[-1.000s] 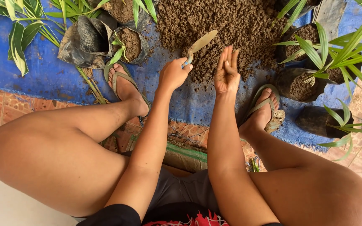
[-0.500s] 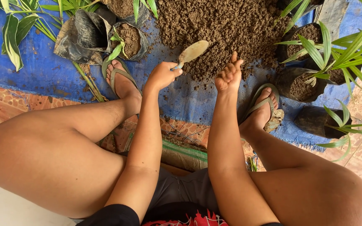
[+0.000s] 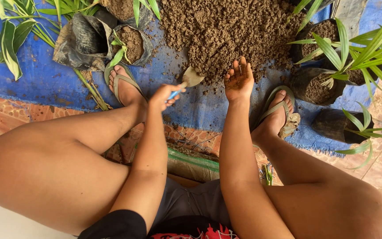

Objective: Mixing soil on a tarp and filling a plastic seedling bag using a small trowel.

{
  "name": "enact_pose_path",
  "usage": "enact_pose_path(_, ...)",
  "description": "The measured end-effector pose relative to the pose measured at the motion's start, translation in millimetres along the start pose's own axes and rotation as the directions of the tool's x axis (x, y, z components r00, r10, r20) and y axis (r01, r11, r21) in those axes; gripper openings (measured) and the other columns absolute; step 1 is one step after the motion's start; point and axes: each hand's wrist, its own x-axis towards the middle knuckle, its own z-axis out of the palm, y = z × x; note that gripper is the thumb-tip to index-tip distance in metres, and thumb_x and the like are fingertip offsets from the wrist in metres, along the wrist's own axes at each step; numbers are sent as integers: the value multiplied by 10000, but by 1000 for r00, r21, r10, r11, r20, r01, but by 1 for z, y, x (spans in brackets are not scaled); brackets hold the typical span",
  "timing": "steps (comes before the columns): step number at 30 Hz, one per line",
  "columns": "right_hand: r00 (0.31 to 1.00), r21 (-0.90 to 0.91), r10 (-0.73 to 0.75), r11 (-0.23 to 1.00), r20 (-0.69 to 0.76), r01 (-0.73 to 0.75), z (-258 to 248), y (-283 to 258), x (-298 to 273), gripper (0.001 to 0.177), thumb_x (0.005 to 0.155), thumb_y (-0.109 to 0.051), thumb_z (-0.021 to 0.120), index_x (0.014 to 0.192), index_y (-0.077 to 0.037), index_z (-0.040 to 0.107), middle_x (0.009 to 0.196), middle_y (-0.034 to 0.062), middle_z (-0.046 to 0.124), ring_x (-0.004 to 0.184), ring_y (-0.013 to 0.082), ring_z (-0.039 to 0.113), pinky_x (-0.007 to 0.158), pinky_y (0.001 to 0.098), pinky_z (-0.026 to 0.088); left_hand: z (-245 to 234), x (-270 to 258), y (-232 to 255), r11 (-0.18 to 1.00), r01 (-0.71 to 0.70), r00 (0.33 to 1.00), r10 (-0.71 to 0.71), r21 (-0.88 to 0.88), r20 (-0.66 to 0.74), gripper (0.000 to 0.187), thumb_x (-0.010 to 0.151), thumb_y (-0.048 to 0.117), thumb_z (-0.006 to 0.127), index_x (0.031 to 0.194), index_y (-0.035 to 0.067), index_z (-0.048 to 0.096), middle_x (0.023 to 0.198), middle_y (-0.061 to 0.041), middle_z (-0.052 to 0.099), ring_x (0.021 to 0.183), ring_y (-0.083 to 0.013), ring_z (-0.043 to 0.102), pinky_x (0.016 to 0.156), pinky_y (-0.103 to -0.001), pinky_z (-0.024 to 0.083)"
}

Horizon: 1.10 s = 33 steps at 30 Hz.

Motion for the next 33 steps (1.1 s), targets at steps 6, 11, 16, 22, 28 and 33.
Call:
enact_pose_path(6,1000,27,-14,1000,-2,14,-29,1,4,306,1009,-397,602,1235,-204,675,1164,20,755,806,148,711,683,260,595,70,37,2,949,-246,969,241,-198,-47,484,943,410,732,1078,-54,697,576,-59,530,320,-72,387,255,-209,272)
enact_pose_path(11,1000,78,-25,997,-18,26,-49,4,10,314,1047,-358,580,1299,-188,658,1208,44,733,807,163,695,699,291,591,101,30,27,937,-257,966,242,-238,-93,443,976,333,685,1127,-84,681,582,-67,531,335,-69,373,266,-216,282)
enact_pose_path(16,999,10,-27,1000,-41,27,-20,11,11,315,1052,-382,534,1285,-207,655,1163,28,751,761,116,688,653,251,570,95,12,32,936,-265,963,246,-232,-107,470,991,336,685,1169,-99,671,583,-47,544,337,-50,375,265,-204,296)
enact_pose_path(22,998,-19,2,1000,70,-1,0,36,10,320,1090,-335,516,1342,-180,637,1288,52,697,817,137,675,730,285,565,86,-9,53,888,-427,900,401,-169,-169,330,984,261,662,1149,-21,709,557,-82,506,281,-104,369,239,-234,292)
enact_pose_path(28,999,-165,22,986,23,-18,5,44,1,306,1060,-372,502,1268,-199,646,1180,17,735,753,113,682,672,250,545,93,-22,83,587,-506,569,778,632,-267,430,1012,124,614,1388,-82,573,1135,-274,680,973,-409,719,780,-494,595)
enact_pose_path(33,999,-128,35,991,-3,-35,-17,40,18,299,1046,-390,516,1262,-232,648,1172,-2,746,758,122,701,678,258,552,90,-15,73,610,-484,498,782,627,-376,403,1055,167,526,1409,-24,548,1114,-170,676,744,-211,660,659,-299,535)
